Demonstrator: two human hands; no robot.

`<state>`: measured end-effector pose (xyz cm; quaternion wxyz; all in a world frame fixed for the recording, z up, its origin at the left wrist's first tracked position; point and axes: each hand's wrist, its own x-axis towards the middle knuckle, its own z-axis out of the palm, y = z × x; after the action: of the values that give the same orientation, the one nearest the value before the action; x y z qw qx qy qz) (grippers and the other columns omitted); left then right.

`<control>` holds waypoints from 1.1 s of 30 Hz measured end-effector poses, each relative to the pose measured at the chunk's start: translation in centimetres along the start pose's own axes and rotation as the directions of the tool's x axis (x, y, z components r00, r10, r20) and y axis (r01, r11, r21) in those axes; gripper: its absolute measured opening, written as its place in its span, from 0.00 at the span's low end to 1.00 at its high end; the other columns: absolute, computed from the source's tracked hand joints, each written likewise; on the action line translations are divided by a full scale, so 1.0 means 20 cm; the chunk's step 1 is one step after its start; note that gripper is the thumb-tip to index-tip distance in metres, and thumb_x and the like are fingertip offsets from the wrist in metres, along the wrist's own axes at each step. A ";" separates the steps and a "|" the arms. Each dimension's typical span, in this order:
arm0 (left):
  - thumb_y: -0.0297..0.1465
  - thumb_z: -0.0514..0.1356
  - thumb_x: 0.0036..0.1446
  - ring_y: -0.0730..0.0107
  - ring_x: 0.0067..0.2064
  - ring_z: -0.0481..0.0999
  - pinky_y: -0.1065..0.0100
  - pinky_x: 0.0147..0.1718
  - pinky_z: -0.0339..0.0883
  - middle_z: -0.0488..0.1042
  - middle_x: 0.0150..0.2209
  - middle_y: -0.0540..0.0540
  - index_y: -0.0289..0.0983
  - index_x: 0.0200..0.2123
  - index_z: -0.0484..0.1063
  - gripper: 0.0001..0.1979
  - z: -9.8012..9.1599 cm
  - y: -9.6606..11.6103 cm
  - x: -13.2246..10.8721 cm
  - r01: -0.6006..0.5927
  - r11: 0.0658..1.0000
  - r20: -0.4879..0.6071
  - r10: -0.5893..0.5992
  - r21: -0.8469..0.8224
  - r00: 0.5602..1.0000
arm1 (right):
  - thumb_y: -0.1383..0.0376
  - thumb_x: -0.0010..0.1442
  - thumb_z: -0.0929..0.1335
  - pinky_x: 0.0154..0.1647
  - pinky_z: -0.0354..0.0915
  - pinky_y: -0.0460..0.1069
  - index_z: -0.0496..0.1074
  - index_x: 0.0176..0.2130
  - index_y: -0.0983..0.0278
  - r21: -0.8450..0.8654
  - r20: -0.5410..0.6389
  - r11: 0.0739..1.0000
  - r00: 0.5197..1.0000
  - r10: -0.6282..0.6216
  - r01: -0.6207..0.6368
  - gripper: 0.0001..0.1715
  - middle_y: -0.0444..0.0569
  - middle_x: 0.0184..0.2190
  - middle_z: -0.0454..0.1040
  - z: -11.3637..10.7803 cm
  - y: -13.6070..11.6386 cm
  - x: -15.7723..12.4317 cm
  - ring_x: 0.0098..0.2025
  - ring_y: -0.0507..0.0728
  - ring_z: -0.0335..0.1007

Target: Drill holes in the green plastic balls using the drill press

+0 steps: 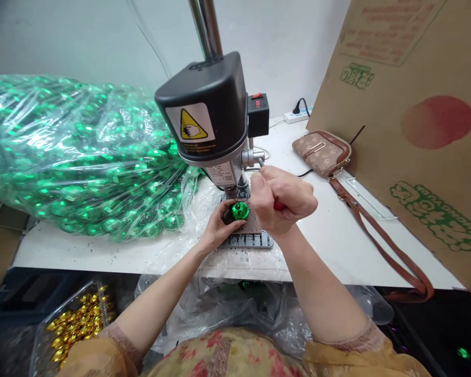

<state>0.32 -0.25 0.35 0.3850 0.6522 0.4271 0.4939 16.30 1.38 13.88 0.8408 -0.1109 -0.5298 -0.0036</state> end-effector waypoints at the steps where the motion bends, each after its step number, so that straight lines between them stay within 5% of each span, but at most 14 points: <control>1: 0.43 0.75 0.54 0.53 0.54 0.81 0.53 0.56 0.74 0.80 0.52 0.41 0.40 0.55 0.73 0.29 0.00 0.00 0.00 0.001 1.000 -0.003 -0.001 0.001 1.000 | 0.71 0.64 0.69 0.19 0.47 0.48 0.46 0.19 0.63 0.004 0.008 1.000 1.000 -0.006 0.006 0.32 0.37 0.14 0.48 0.00 0.00 0.00 0.16 0.44 0.47; 11: 0.41 0.75 0.54 0.54 0.54 0.80 0.54 0.55 0.75 0.80 0.52 0.41 0.40 0.55 0.73 0.28 0.00 0.02 -0.01 0.017 1.000 -0.006 -0.017 0.009 1.000 | 0.72 0.63 0.68 0.18 0.52 0.48 0.45 0.20 0.63 0.025 0.068 0.999 0.997 -0.026 0.024 0.31 0.36 0.14 0.49 -0.04 -0.01 -0.04 0.15 0.45 0.47; 16: 0.40 0.75 0.53 0.55 0.52 0.81 0.55 0.54 0.75 0.80 0.51 0.41 0.39 0.55 0.72 0.28 0.01 0.01 0.00 0.039 0.999 -0.009 -0.040 -0.021 0.999 | 0.66 0.66 0.69 0.18 0.46 0.49 0.55 0.18 0.63 -0.018 -0.039 0.981 0.981 0.192 -0.193 0.30 0.37 0.14 0.51 0.04 -0.07 0.09 0.15 0.45 0.46; 19: 0.40 0.75 0.53 0.56 0.51 0.81 0.56 0.53 0.76 0.80 0.49 0.41 0.39 0.53 0.73 0.28 0.02 0.04 -0.01 0.044 0.999 -0.094 -0.042 0.023 0.995 | 0.68 0.66 0.70 0.20 0.49 0.50 0.60 0.19 0.61 -0.036 0.004 0.938 0.939 0.344 -0.344 0.26 0.38 0.15 0.57 0.10 -0.08 0.23 0.17 0.47 0.52; 23: 0.40 0.73 0.57 0.57 0.51 0.81 0.55 0.52 0.76 0.80 0.49 0.41 0.40 0.53 0.75 0.23 -0.01 0.14 -0.16 -0.094 0.975 -0.161 0.127 0.201 0.979 | 0.61 0.67 0.71 0.21 0.51 0.49 0.58 0.20 0.61 -0.077 0.054 0.929 0.929 0.366 -0.361 0.28 0.36 0.15 0.57 0.12 -0.07 0.31 0.16 0.45 0.48; 27: 0.37 0.69 0.62 0.52 0.58 0.80 0.54 0.54 0.77 0.77 0.61 0.39 0.49 0.56 0.79 0.19 -0.06 0.22 -0.48 -0.330 0.914 0.192 0.288 0.238 0.938 | 0.58 0.67 0.70 0.21 0.53 0.48 0.56 0.20 0.59 -0.115 0.046 0.935 0.939 0.341 -0.334 0.29 0.36 0.15 0.57 0.12 -0.06 0.30 0.17 0.45 0.49; 30: 0.36 0.67 0.62 0.51 0.54 0.83 0.55 0.50 0.80 0.77 0.63 0.42 0.60 0.54 0.81 0.19 -0.08 0.19 -0.70 -0.396 0.887 0.538 0.218 0.239 0.814 | 0.64 0.68 0.69 0.21 0.54 0.48 0.56 0.20 0.59 -0.095 0.037 0.938 0.941 0.337 -0.332 0.28 0.36 0.15 0.57 0.12 -0.06 0.29 0.16 0.45 0.49; 33: 0.34 0.67 0.58 0.58 0.46 0.85 0.60 0.45 0.80 0.80 0.61 0.45 0.63 0.55 0.80 0.23 -0.08 0.12 -0.81 -0.385 0.879 0.613 0.144 0.282 0.777 | 0.67 0.66 0.70 0.19 0.52 0.47 0.58 0.20 0.60 -0.038 0.013 0.941 0.941 0.338 -0.337 0.27 0.36 0.14 0.57 0.12 -0.05 0.29 0.15 0.44 0.49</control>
<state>-3.17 -16.19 -2.17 0.2823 0.8879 0.2826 0.2282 16.53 1.51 20.29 0.8216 -0.2149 -0.5111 0.1324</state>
